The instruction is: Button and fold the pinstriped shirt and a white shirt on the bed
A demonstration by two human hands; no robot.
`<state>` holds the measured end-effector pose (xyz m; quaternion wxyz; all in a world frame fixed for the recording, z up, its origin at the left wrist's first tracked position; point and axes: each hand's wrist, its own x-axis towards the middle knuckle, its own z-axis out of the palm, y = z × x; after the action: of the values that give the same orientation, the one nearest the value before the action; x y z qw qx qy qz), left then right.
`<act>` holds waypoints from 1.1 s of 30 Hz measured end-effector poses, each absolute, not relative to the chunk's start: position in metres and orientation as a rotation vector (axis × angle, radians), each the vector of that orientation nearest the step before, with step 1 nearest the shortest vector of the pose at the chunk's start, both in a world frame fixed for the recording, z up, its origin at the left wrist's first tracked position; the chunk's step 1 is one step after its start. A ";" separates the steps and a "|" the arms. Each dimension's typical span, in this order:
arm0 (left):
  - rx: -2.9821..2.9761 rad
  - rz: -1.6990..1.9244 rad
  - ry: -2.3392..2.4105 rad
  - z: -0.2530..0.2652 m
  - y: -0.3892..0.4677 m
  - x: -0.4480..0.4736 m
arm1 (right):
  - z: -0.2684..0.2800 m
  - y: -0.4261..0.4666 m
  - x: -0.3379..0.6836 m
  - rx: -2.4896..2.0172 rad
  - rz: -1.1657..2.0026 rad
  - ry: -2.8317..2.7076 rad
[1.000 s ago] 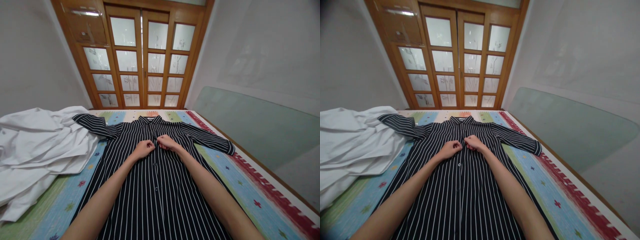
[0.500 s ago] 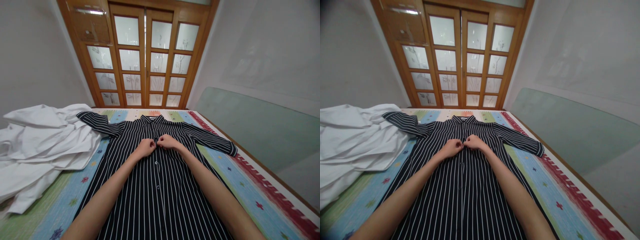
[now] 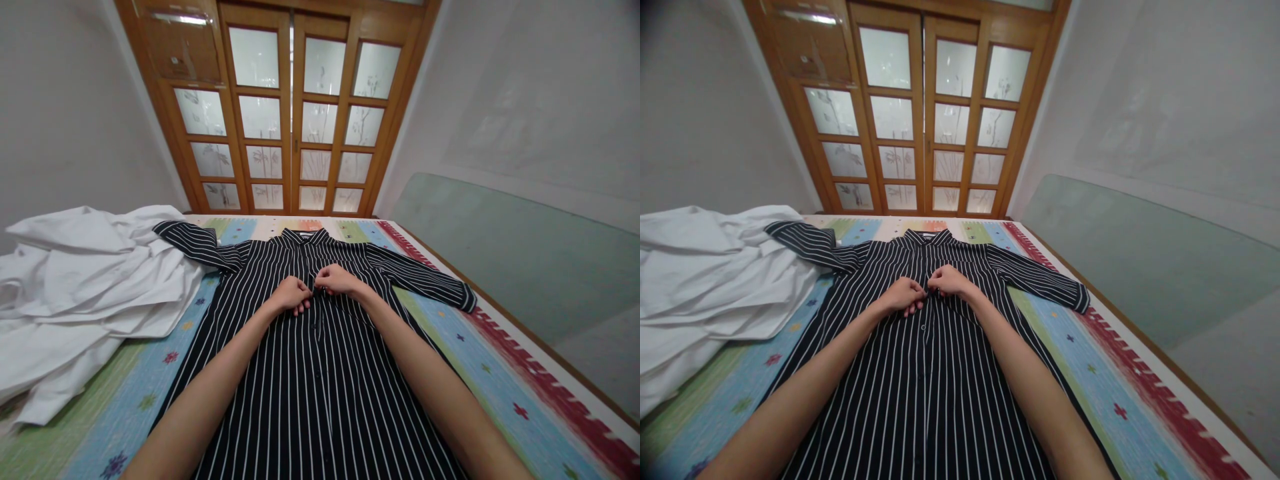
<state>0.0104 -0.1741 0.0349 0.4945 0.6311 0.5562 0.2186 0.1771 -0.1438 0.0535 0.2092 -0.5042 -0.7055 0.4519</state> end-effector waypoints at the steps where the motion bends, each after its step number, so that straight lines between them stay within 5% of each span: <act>1: 1.504 0.509 1.337 0.035 -0.174 0.010 | 0.052 -0.144 0.177 -1.392 1.287 -1.956; 33: 1.237 0.577 1.124 0.029 -0.174 0.005 | 0.024 -0.142 0.190 -1.145 1.682 -1.738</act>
<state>0.0048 -0.1744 0.0293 0.6339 0.5411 0.4916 0.2524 0.1902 -0.1425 0.0241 0.2307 -0.4162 -0.6320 0.6117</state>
